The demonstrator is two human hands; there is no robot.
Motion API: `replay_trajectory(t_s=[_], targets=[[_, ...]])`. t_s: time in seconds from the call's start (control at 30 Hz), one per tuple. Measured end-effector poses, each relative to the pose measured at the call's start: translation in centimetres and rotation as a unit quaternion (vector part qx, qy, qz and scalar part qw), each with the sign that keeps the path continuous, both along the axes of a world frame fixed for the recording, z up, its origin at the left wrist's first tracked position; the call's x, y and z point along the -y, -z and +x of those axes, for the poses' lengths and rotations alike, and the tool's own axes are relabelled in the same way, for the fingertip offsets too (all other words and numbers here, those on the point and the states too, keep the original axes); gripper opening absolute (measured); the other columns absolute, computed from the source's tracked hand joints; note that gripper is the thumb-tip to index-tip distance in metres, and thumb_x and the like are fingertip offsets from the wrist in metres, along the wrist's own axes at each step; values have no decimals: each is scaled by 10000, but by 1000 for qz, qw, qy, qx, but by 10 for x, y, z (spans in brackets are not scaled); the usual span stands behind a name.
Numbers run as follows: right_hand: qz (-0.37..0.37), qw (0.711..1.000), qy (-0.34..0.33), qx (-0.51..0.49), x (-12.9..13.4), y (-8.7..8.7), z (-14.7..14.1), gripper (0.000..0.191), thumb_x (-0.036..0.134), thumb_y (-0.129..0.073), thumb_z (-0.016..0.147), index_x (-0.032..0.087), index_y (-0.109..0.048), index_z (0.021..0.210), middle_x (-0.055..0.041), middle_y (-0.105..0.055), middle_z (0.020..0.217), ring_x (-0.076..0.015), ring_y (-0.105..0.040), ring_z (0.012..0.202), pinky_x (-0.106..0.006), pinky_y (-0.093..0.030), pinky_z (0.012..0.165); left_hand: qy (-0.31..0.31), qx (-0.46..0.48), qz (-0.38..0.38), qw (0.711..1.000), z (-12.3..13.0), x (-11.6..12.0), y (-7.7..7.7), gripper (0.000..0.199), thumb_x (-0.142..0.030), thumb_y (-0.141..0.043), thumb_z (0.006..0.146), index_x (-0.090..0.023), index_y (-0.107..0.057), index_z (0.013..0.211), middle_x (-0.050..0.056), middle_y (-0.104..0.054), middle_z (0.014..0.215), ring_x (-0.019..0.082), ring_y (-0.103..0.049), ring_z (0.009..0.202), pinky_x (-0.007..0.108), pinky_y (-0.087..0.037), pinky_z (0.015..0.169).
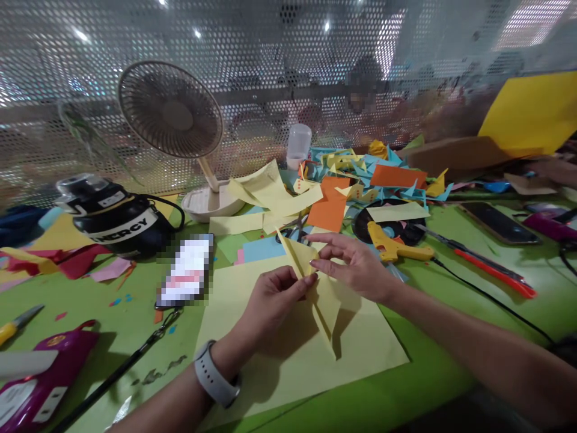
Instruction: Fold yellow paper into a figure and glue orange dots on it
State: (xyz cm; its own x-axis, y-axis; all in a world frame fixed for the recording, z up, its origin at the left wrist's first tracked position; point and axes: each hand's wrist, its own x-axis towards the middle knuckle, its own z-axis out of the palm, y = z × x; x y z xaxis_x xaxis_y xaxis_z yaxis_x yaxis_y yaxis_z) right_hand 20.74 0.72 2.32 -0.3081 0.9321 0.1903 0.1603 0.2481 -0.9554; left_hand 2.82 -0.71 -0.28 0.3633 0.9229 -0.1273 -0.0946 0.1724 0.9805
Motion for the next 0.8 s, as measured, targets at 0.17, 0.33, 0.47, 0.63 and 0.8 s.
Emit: replay_trajectory(t_s=[0.17, 0.33, 0.47, 0.63, 0.8], targets=[[-1, 1000, 17, 7, -1, 1, -1, 404, 253, -665, 769, 208, -608, 1166, 20, -615, 729, -121, -590, 718, -267, -470, 698, -20, 19, -17, 999, 1, 0, 1, 209, -349, -733, 735, -146, -698, 762, 24, -674, 723, 101, -565, 655, 218, -427, 627], [-11, 1000, 25, -1, 0, 3, -4, 413, 281, -675, 757, 201, -614, 1159, 12, -635, 741, -131, -605, 736, -285, -473, 724, -44, 40, -38, 998, 4, 1, 0, 201, -333, -768, 692, -148, -691, 702, 18, -677, 691, 99, -563, 622, 212, -415, 591], [-35, 999, 22, -23, 0, 4, -4, 379, 301, -671, 761, 198, -612, 1122, 4, -634, 755, -137, -603, 749, -287, -472, 716, -45, 33, -33, 998, 2, 2, 0, 216, -345, -755, 704, -149, -670, 673, 11, -665, 657, 106, -554, 591, 228, -416, 577], [-69, 997, 44, -10, -3, -2, -2, 270, 429, -589, 820, 161, -624, 838, -22, -623, 760, -131, -566, 719, -268, -455, 681, -48, 36, -46, 997, 0, 2, -1, 224, -337, -747, 717, -154, -640, 645, 0, -658, 639, 98, -554, 574, 225, -410, 572], [-83, 996, -4, 40, -2, -3, -3, 340, 484, -682, 722, 160, -581, 708, 17, -542, 645, -107, -459, 606, -240, -376, 562, -38, 42, -46, 997, 1, 2, -3, 206, -334, -744, 721, -139, -679, 709, 22, -676, 682, 111, -576, 614, 240, -435, 616]])
